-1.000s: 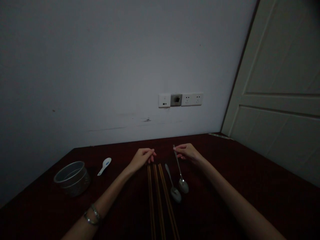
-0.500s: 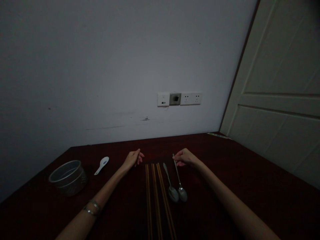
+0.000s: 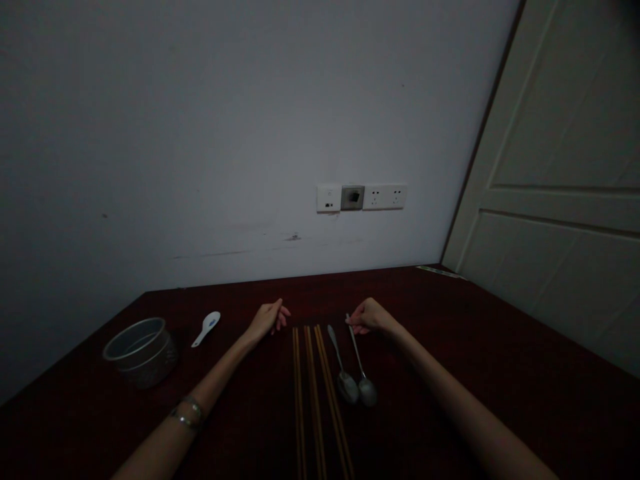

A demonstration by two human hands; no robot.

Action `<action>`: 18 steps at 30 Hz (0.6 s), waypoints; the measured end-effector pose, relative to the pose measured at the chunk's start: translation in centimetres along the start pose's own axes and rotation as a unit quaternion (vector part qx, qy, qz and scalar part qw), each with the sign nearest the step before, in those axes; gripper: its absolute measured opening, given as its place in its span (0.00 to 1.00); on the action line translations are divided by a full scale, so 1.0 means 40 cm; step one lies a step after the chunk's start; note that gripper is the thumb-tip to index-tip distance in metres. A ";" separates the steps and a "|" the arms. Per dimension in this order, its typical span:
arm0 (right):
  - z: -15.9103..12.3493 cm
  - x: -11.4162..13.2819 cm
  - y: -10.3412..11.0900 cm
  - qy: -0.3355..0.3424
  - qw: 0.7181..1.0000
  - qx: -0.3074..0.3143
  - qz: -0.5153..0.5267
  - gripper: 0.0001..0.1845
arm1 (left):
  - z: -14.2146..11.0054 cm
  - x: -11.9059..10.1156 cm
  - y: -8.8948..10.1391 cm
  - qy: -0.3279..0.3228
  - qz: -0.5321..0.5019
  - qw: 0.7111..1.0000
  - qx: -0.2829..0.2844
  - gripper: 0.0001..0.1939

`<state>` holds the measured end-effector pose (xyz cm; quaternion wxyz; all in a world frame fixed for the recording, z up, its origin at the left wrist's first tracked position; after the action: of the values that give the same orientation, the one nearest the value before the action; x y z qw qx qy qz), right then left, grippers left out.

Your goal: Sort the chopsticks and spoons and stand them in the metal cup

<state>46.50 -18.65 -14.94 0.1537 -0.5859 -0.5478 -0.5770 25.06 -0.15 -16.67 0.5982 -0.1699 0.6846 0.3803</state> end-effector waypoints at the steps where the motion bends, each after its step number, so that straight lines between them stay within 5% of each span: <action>1: -0.001 0.001 -0.002 0.000 1.000 0.001 -0.006 0.13 | 0.001 0.002 0.000 -0.001 0.001 1.000 0.003 0.25; 18: 0.003 -0.008 -0.020 -0.027 0.998 0.044 -0.041 0.12 | -0.013 -0.008 -0.003 0.001 0.009 1.000 0.022 0.30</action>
<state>46.00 -18.44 -15.60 0.1406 -0.5713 -0.6002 -0.5418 24.84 -0.68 -16.42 0.5979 -0.1505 0.6949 0.3702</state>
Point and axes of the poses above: each hand's wrist, its own z-axis towards the middle knuckle, its own y-axis out of the back of the hand, x = y × z, the point moved 2 cm from there along z, towards the middle knuckle, and after that the axes turned 2 degrees about -x, right-handed, at the moved point
